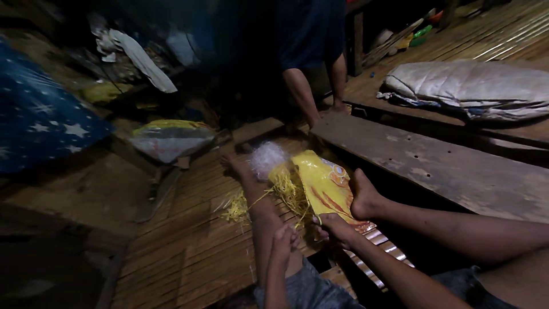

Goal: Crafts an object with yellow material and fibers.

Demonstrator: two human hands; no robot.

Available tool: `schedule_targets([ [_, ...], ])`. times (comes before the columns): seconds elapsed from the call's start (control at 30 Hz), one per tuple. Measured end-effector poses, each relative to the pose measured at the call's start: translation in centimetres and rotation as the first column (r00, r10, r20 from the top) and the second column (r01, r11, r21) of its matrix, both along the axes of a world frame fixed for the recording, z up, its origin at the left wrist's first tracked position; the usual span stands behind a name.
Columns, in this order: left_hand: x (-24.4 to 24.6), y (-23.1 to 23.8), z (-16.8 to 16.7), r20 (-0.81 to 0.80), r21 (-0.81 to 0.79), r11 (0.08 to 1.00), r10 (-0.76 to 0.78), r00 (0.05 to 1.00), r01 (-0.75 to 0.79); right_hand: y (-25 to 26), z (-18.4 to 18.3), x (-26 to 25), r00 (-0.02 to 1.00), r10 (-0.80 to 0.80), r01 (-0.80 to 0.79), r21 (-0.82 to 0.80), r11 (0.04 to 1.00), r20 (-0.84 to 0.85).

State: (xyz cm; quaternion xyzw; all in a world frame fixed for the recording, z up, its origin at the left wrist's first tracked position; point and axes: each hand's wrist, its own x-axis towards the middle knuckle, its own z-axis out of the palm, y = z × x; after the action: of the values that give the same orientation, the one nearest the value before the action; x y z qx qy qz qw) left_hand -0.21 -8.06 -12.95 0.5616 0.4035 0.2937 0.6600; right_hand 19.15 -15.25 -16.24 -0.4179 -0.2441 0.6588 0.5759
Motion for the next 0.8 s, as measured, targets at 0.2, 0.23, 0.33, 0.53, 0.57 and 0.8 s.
schedule_targets([
  [0.2,0.05,-0.36,0.21,-0.017,0.009,1.000,-0.015,1.000,0.015,0.55,0.07,0.39,0.999,-0.026,0.026,0.021,0.999,0.018],
  [0.23,0.03,-0.40,0.20,-0.023,0.016,1.000,-0.023,0.999,0.023,0.55,0.07,0.44,0.999,-0.028,0.028,0.024,0.999,0.025],
  [0.33,0.19,-0.44,0.12,-0.035,0.027,0.999,-0.029,0.999,0.030,0.48,0.21,0.43,0.999,-0.036,0.036,0.021,0.999,0.007],
  [0.53,-0.14,-0.33,0.01,0.006,0.016,1.000,-0.010,1.000,0.010,0.39,0.10,0.53,1.000,-0.026,0.026,0.029,0.999,0.018],
  [0.57,-0.19,-0.32,0.06,0.011,0.012,1.000,-0.005,1.000,0.004,0.37,0.12,0.49,0.999,-0.026,0.026,0.033,0.999,0.019],
  [0.8,-0.34,-0.32,0.08,0.013,-0.004,1.000,0.007,1.000,-0.007,0.69,0.35,0.59,1.000,-0.021,0.021,0.016,1.000,0.020],
])
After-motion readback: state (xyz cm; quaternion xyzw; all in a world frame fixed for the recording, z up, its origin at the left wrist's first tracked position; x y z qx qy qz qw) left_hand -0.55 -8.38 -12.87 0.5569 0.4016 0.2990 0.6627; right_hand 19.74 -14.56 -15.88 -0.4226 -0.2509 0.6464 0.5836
